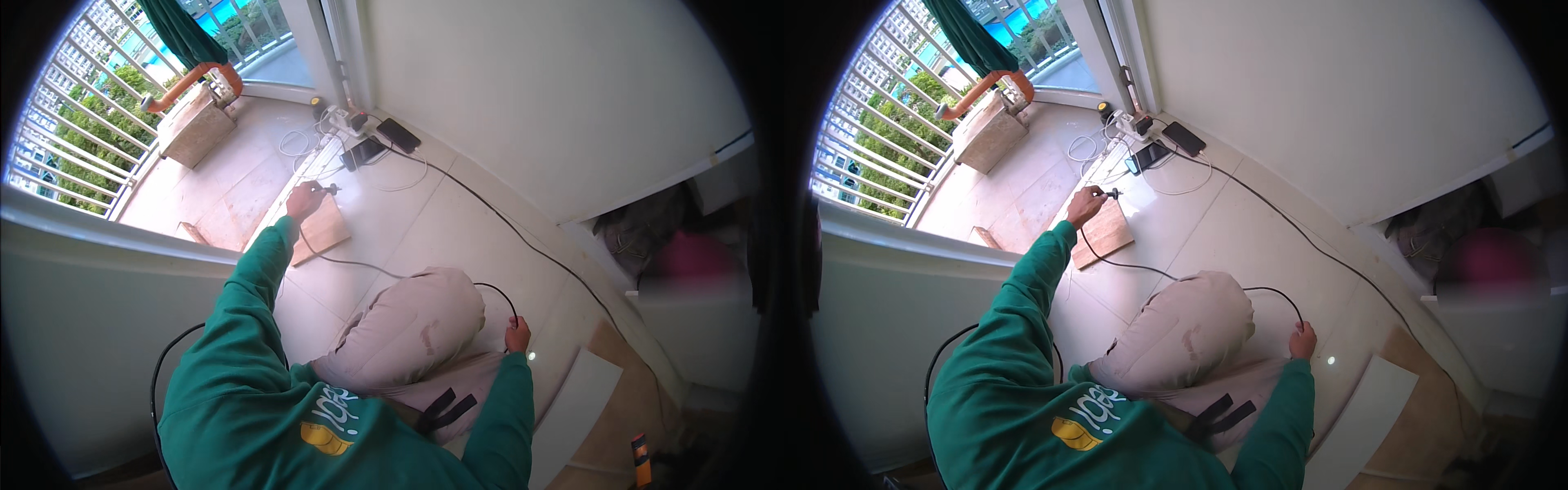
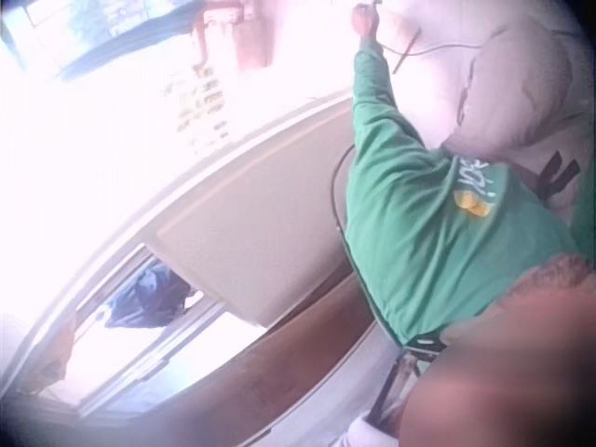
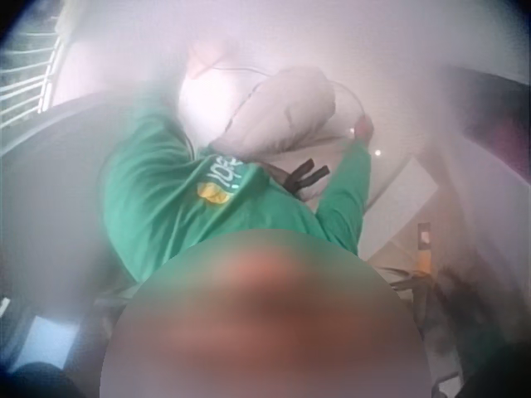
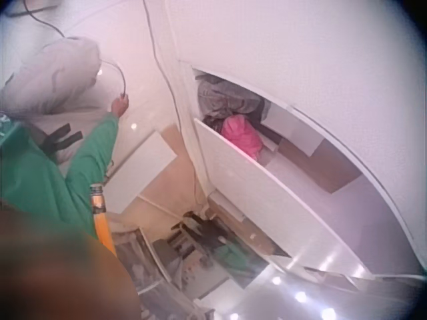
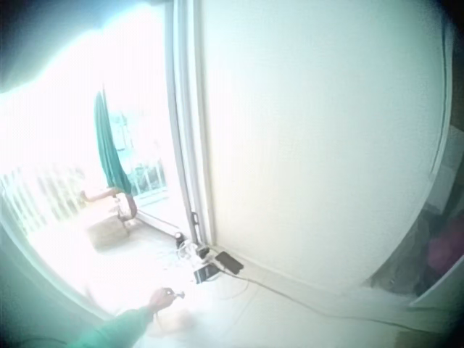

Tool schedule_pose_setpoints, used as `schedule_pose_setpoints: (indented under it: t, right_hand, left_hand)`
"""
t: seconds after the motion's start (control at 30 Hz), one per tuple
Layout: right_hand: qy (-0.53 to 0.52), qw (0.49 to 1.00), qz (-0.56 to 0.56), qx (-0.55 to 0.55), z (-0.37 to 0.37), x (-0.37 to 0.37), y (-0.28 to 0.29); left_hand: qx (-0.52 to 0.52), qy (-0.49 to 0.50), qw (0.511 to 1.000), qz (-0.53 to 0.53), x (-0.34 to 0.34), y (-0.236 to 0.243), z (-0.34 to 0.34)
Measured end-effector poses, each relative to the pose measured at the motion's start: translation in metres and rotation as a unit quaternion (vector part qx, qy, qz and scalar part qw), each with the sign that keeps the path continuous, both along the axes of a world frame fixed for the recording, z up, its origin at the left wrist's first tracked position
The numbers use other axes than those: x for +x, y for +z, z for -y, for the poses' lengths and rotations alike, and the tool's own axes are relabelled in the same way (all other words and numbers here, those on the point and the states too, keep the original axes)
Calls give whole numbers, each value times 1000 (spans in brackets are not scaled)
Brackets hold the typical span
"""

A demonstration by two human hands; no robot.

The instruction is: The person measures and marks a white board on the floor using a tape measure and pencil. They also handle a power drill and plug in a power strip.

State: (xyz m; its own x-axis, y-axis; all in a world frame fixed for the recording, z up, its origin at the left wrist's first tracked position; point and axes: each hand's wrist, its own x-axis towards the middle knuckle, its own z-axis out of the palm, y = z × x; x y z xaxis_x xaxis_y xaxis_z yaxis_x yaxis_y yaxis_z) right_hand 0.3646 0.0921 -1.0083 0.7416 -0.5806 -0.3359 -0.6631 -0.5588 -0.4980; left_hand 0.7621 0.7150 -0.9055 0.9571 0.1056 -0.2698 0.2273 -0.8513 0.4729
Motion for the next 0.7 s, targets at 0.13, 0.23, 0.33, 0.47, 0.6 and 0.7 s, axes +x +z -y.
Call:
schedule_pose_setpoints:
  t: [0.13,0.23,0.33,0.47,0.6,0.7]
  right_hand:
    - [74,980,-120,-139,-11,47,44]
    - [130,972,-53,-188,-25,107,61]
    - [205,966,6,-159,-62,195,83]
    - [285,952,54,-101,-132,323,75]
    - [347,924,113,-113,-218,457,64]
    - [355,919,127,-113,-265,537,50]
  left_hand:
    - [2,46,999,0,2,-49,0]
    - [-89,37,994,59,-9,-69,8]
    - [-73,17,989,126,-22,-105,12]
    - [-73,20,977,198,-28,-106,23]
    - [-10,43,976,213,-26,-109,37]
    - [33,45,981,187,-23,-114,41]
